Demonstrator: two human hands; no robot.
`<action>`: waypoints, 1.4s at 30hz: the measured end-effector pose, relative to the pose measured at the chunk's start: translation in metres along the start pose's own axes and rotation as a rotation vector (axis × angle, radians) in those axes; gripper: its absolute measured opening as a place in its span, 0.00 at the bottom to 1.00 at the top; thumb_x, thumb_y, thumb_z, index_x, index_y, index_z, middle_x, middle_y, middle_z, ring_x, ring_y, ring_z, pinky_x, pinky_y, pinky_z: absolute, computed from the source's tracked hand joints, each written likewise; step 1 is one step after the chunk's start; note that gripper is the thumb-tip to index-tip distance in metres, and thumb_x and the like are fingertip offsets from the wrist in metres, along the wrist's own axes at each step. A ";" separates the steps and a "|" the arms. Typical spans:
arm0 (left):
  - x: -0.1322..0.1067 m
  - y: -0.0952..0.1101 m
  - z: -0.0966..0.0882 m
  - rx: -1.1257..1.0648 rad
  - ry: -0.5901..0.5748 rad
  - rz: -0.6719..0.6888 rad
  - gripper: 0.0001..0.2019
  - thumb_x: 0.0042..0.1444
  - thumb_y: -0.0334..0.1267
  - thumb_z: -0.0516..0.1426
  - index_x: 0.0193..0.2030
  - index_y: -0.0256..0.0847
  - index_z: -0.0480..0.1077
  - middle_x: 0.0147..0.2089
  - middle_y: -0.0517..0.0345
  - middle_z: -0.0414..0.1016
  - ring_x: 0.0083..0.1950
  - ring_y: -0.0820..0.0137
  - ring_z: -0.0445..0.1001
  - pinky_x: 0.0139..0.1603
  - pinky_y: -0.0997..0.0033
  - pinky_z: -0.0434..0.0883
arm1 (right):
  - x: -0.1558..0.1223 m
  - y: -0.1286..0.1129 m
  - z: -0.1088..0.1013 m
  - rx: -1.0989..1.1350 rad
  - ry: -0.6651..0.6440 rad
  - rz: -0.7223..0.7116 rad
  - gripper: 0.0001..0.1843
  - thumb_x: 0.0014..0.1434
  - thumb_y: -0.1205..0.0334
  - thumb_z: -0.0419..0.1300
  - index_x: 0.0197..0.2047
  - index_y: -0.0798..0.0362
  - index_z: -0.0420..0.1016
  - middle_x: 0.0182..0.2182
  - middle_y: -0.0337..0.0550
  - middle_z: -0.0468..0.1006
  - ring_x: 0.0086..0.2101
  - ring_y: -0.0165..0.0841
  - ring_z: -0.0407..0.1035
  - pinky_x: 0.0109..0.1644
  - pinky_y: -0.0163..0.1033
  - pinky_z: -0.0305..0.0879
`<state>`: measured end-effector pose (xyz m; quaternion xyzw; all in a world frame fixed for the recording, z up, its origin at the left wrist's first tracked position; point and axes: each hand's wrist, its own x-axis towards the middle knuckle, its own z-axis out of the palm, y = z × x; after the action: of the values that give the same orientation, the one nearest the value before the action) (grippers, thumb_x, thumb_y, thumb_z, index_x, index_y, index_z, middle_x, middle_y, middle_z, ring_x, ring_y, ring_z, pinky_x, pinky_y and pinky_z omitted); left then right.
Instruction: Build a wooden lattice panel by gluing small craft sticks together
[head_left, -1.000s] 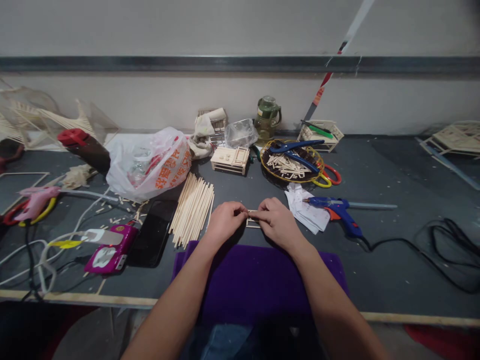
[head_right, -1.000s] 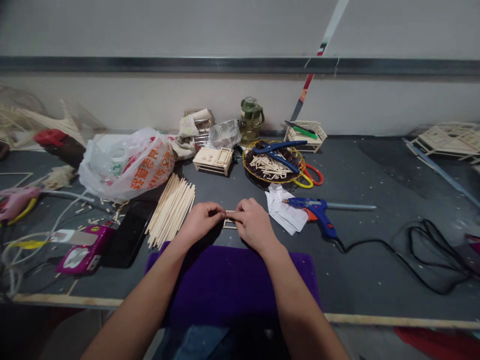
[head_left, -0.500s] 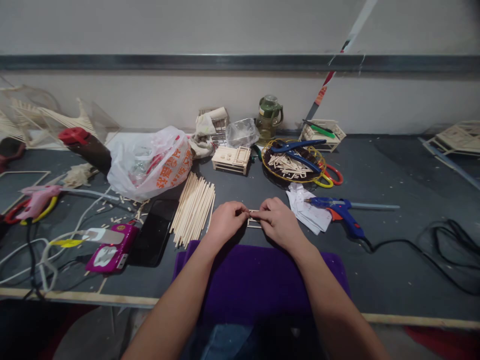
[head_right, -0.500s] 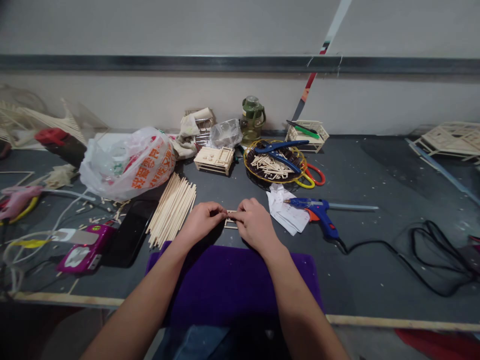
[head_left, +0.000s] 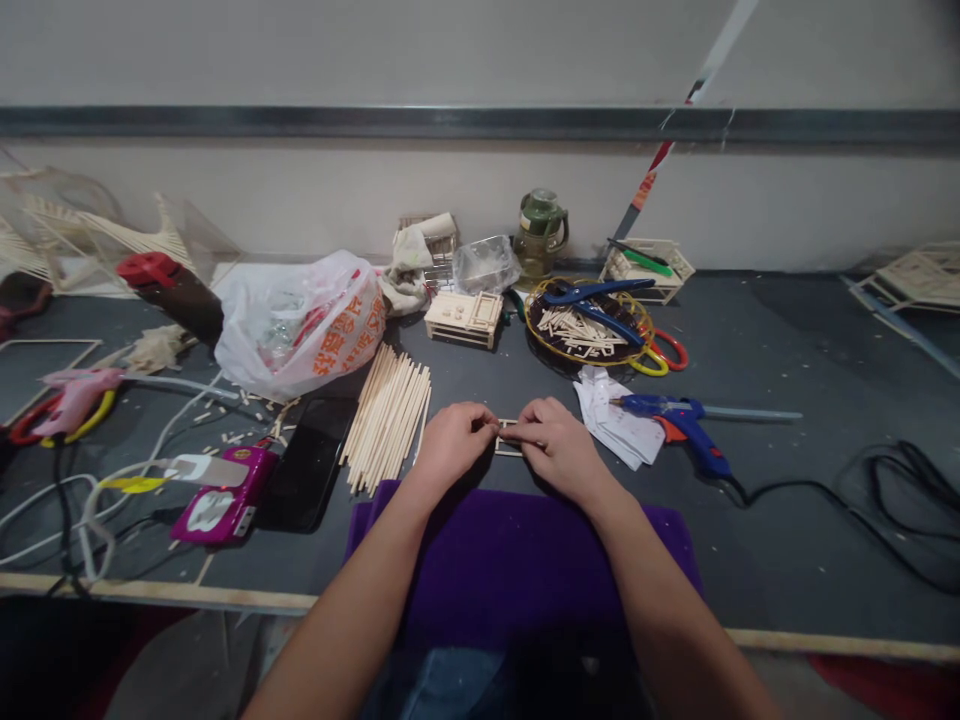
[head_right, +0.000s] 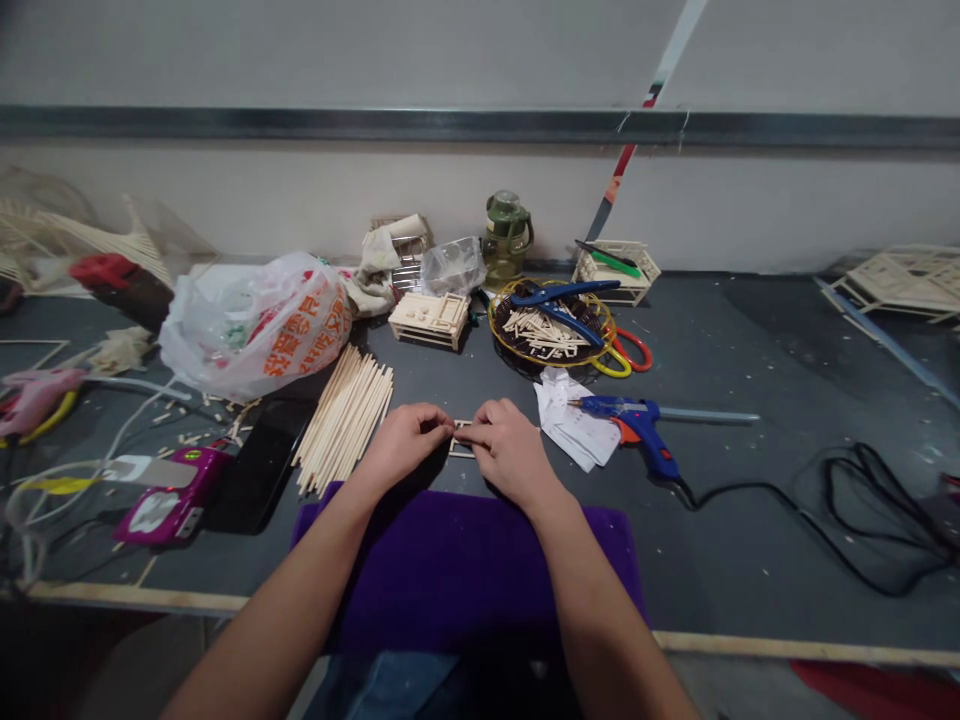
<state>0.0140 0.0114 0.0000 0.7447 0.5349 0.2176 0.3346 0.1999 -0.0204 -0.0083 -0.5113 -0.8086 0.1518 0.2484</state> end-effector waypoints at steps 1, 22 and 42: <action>0.000 0.000 0.000 0.000 -0.001 0.001 0.08 0.55 0.35 0.56 0.33 0.44 0.78 0.35 0.56 0.81 0.37 0.66 0.76 0.38 0.70 0.67 | 0.000 0.000 0.000 -0.003 -0.009 0.002 0.16 0.62 0.68 0.56 0.44 0.41 0.82 0.34 0.43 0.72 0.39 0.35 0.63 0.41 0.39 0.61; -0.001 0.003 -0.004 0.046 -0.027 0.008 0.09 0.56 0.35 0.55 0.36 0.43 0.78 0.38 0.57 0.81 0.39 0.68 0.76 0.41 0.71 0.68 | 0.001 0.001 -0.002 0.004 0.031 0.001 0.16 0.60 0.72 0.55 0.43 0.46 0.82 0.35 0.44 0.72 0.40 0.36 0.62 0.42 0.40 0.60; -0.005 0.013 -0.008 0.189 -0.068 0.103 0.15 0.55 0.31 0.52 0.37 0.46 0.81 0.31 0.58 0.74 0.36 0.68 0.74 0.37 0.71 0.65 | 0.002 0.001 0.000 -0.060 0.008 0.045 0.17 0.56 0.73 0.56 0.40 0.47 0.83 0.35 0.44 0.73 0.39 0.37 0.62 0.42 0.40 0.59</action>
<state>0.0153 0.0059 0.0145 0.8063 0.5024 0.1578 0.2694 0.2004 -0.0184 -0.0082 -0.5372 -0.8000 0.1310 0.2328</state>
